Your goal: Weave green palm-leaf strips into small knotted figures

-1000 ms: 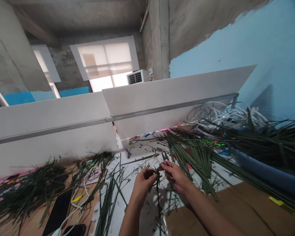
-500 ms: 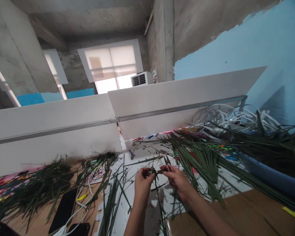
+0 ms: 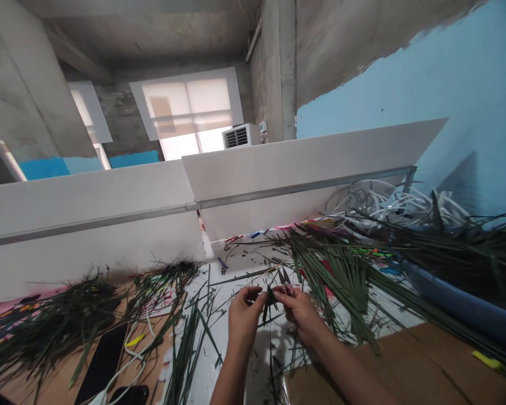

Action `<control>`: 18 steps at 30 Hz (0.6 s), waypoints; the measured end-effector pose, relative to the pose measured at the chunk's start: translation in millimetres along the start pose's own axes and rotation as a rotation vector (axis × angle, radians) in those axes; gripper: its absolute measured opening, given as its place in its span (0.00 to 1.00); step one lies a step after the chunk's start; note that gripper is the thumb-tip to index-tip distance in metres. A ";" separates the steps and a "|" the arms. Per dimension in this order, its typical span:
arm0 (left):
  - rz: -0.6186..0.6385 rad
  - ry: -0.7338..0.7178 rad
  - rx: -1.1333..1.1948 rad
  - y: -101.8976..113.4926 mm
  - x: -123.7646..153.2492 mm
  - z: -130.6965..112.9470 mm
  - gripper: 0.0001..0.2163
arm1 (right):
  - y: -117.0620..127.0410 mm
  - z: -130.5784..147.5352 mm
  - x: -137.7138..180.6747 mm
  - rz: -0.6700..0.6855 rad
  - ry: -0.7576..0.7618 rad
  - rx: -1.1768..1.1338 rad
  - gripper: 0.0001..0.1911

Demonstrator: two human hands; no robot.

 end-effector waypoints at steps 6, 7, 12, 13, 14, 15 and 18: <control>-0.037 -0.011 -0.002 32.0 -10.7 -2.3 0.14 | 4.2 -3.4 1.2 -0.016 -0.064 -0.065 0.19; -0.018 -0.001 0.009 31.4 -10.7 -1.0 0.15 | 3.4 -3.4 1.7 -0.011 -0.069 -0.071 0.19; 0.159 0.116 0.050 4.5 0.7 7.0 0.18 | -3.5 -0.9 5.5 0.026 -0.081 -0.086 0.20; 0.196 0.152 0.051 -1.8 4.0 9.7 0.18 | -4.9 0.5 6.3 0.034 -0.078 -0.088 0.20; 0.225 0.184 0.050 -7.0 7.0 12.3 0.18 | -6.3 2.1 6.9 0.043 -0.074 -0.089 0.21; 0.241 0.210 0.051 -10.4 9.2 14.9 0.18 | -7.6 3.7 7.5 0.052 -0.069 -0.088 0.21; 0.255 0.253 0.071 -15.5 11.9 22.8 0.16 | -10.7 8.0 8.6 0.072 -0.049 -0.077 0.20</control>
Point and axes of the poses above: each hand's wrist, its own x-axis away from the middle knuckle, its own y-axis out of the back of the hand, z = x × y, the point moved 10 cm from there along -x, towards the middle knuckle, and after that the axes turned 4 degrees about z, right-handed, at the moved point
